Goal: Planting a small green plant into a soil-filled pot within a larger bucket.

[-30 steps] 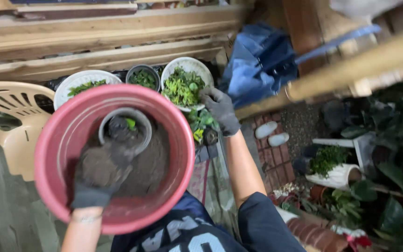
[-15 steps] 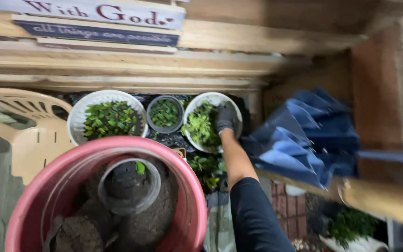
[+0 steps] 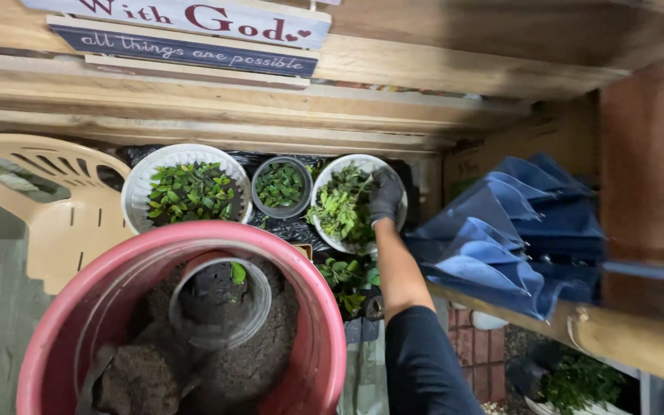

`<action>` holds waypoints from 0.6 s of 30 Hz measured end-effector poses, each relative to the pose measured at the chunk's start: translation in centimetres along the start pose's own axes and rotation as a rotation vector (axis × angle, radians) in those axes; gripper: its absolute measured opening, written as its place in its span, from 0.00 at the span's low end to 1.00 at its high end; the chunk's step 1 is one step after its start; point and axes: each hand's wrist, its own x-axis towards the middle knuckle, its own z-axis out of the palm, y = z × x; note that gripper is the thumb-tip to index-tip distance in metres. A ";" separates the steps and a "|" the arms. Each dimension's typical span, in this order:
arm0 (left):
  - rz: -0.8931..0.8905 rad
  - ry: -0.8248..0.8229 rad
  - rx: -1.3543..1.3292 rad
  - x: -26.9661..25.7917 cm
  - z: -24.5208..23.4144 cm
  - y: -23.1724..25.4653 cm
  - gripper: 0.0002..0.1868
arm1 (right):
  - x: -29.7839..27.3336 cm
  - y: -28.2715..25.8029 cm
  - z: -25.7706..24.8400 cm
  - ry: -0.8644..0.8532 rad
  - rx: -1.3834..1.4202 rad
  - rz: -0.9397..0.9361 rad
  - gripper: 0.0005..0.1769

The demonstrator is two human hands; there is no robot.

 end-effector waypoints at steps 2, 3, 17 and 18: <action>-0.021 -0.001 -0.004 2.1 1.5 0.2 0.29 | -1.1 0.0 -1.2 0.096 0.004 -0.153 0.10; -0.035 0.000 -0.005 2.9 2.3 0.1 0.28 | -2.0 0.2 -1.9 0.182 0.011 -0.307 0.19; -0.165 -0.045 0.038 -6.3 3.0 0.8 0.27 | -7.8 -13.8 -15.6 0.230 0.779 0.146 0.04; -0.166 -0.049 0.040 -7.3 3.0 2.2 0.26 | -9.3 -18.1 -18.6 0.210 0.997 0.264 0.03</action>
